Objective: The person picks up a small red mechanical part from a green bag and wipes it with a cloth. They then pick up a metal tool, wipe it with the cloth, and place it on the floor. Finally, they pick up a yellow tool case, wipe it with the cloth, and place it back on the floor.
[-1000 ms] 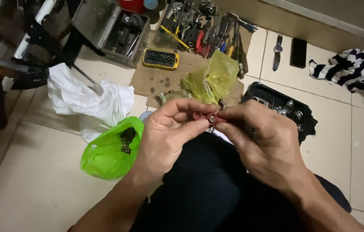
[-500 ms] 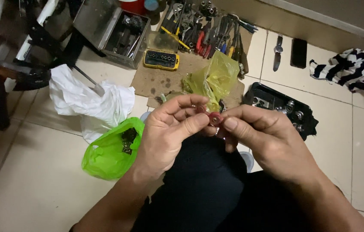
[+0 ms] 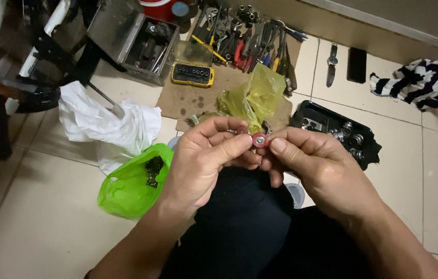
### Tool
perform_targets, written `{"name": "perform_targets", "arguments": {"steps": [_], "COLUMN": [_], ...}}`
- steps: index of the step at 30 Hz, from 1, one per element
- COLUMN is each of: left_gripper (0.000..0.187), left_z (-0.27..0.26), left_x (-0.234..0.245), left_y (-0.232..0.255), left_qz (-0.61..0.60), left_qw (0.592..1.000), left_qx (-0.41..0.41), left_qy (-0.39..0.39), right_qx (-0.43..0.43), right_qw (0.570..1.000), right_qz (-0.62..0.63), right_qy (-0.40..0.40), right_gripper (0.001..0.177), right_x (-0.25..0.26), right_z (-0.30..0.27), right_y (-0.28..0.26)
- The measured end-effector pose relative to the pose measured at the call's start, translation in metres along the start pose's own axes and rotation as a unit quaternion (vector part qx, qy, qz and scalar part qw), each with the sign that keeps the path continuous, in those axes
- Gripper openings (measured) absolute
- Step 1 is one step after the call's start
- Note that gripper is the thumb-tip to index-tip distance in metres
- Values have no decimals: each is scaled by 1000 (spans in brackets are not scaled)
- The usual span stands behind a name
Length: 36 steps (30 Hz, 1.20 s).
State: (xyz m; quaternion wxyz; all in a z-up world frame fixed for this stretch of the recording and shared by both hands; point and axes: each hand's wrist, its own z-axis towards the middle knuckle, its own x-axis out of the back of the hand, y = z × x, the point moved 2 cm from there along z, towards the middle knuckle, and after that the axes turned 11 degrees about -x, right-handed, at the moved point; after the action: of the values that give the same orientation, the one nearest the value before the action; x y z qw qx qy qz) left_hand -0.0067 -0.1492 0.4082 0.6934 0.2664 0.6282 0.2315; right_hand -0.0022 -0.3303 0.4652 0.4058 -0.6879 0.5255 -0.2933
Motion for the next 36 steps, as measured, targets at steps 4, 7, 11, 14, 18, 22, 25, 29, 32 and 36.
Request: {"name": "perform_targets", "arguments": {"steps": [4, 7, 11, 14, 18, 22, 25, 29, 32, 36], "left_gripper": [26, 27, 31, 37, 36, 32, 27, 26, 26, 26], "left_z": [1, 1, 0, -1, -4, -6, -7, -8, -9, -10], "left_x": [1, -1, -2, -5, -4, -4, -2, -2, -4, -8], "left_y": [-2, -1, 1, 2, -2, -2, -3, -2, -1, 4], "left_qz": [9, 34, 51, 54, 15, 22, 43, 61, 81, 118], "left_qw": [1000, 999, 998, 998, 1000, 999, 999, 998, 997, 993], "left_qx": [-8, -16, -18, -23, -15, -16, -9, -5, -6, -13], "left_qy": [-3, 5, 14, -8, -16, -17, -14, -11, -5, 10], "right_qx": [-1, 24, 36, 55, 53, 68, 87, 85, 82, 79], "right_qw": [999, 998, 996, 993, 988, 987, 984, 983, 978, 982], "right_qz": [-27, -46, -75, -87, -114, -104, -114, -126, -149, -126], "right_qy": [25, 23, 39, 51, 93, 97, 103, 108, 119, 121], "right_gripper": [24, 24, 22, 18, 17, 17, 14, 15, 15, 13], "right_x": [-1, -1, -2, -5, -10, -10, -11, -12, -14, -14], "right_z": [-2, -4, -4, -6, -8, -8, -9, -11, -13, -12], "right_y": [-3, -4, -2, -3, -6, -4, -3, -5, -8, -5]}}
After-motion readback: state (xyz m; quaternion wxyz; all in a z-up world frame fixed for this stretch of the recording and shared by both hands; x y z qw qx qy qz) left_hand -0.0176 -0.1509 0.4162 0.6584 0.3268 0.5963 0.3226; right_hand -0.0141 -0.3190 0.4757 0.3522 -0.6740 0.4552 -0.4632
